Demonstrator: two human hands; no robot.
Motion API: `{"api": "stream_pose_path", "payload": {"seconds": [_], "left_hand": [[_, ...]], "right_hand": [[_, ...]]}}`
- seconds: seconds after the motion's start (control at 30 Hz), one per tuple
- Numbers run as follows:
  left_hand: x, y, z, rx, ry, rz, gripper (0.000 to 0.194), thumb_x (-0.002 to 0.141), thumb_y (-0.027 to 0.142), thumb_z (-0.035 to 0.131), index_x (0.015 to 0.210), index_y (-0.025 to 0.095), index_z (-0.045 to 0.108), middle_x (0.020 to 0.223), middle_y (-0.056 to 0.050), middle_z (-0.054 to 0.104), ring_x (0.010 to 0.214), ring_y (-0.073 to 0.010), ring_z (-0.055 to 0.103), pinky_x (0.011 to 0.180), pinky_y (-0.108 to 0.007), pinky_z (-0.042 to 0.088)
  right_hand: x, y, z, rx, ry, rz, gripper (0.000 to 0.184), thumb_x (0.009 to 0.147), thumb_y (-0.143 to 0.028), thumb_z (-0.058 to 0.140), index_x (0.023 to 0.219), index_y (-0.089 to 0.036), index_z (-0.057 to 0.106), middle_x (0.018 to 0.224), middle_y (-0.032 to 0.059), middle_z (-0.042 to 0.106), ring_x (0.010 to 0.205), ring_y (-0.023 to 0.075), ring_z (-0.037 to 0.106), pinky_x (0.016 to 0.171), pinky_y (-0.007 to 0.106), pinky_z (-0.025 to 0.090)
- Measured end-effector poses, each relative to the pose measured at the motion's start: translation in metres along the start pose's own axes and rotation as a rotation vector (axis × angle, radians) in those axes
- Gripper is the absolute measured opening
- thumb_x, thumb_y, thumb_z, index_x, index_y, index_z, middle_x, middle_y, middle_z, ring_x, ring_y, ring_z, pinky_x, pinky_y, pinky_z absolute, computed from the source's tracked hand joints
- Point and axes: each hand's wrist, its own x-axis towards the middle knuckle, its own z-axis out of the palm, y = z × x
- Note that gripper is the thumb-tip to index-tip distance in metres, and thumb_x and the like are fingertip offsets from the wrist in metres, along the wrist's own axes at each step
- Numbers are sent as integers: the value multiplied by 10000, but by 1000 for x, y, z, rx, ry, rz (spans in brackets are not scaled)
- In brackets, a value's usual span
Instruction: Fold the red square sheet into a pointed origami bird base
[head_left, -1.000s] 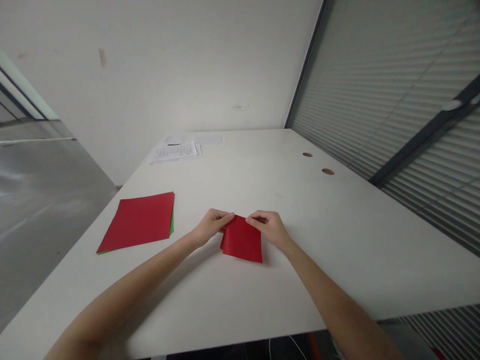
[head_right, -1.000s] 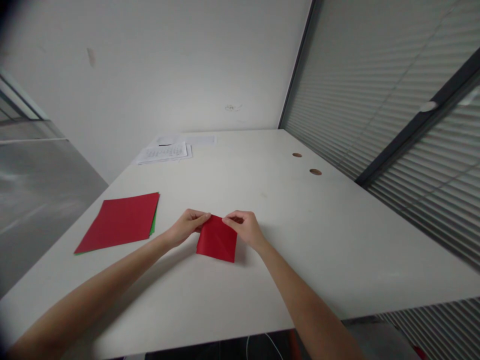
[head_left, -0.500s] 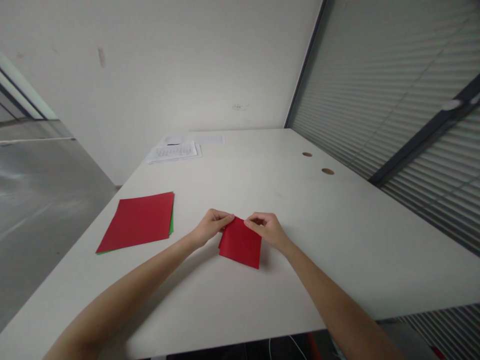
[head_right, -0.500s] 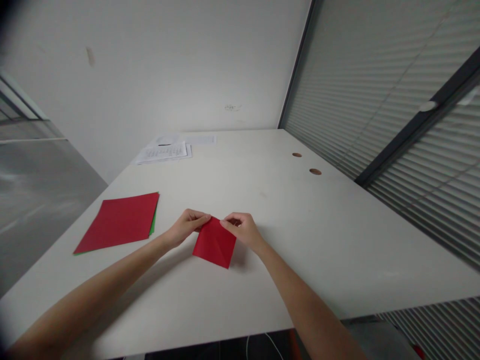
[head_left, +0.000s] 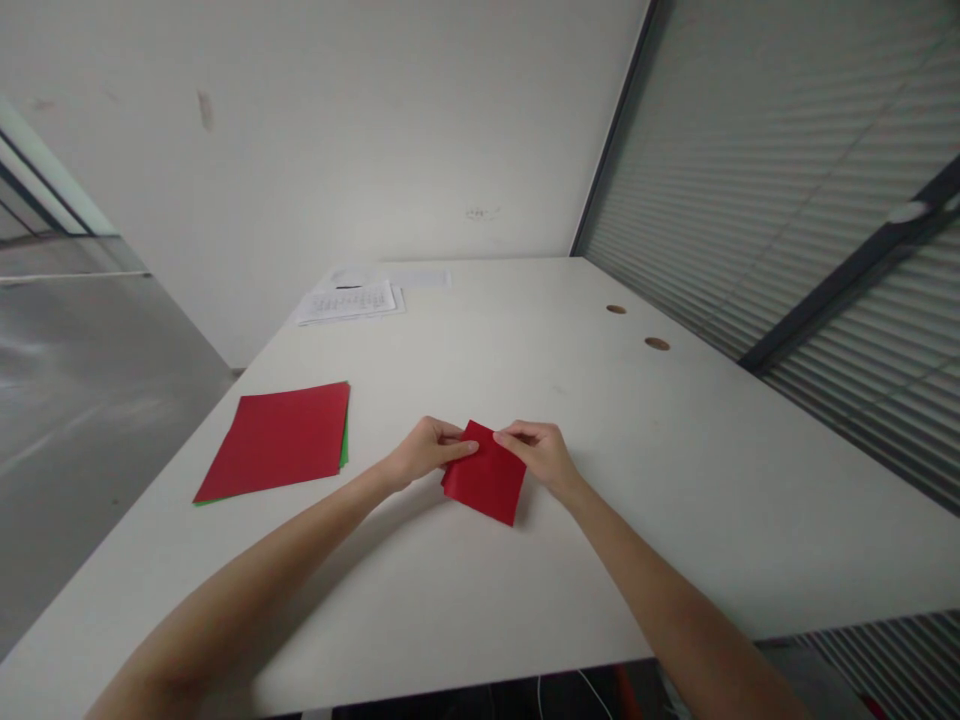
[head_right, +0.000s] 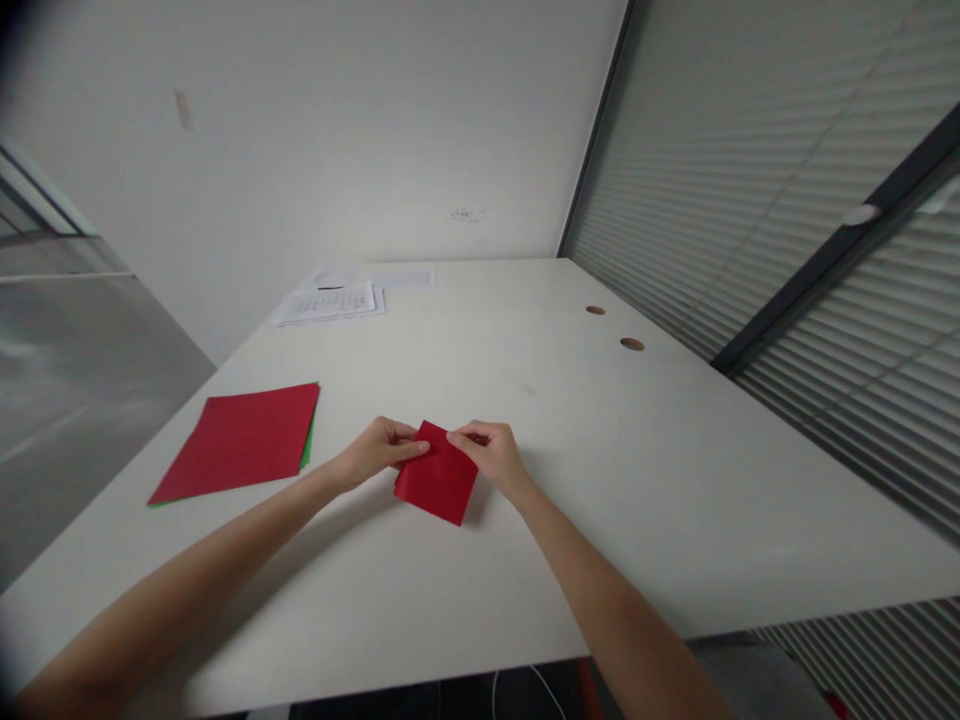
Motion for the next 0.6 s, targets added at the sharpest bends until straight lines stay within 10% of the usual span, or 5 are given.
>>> {"api": "stream_pose_path", "payload": {"seconds": [0.6], "left_hand": [[6, -16, -3, -119, -122, 5, 505, 771, 579, 691, 909, 97, 748, 863, -116, 746, 771, -191, 691, 809, -331, 531]], "right_hand": [[5, 6, -2, 88, 202, 3, 298, 675, -481, 745, 635, -192, 685, 632, 27, 663, 601, 163, 566, 584, 294, 454]]}}
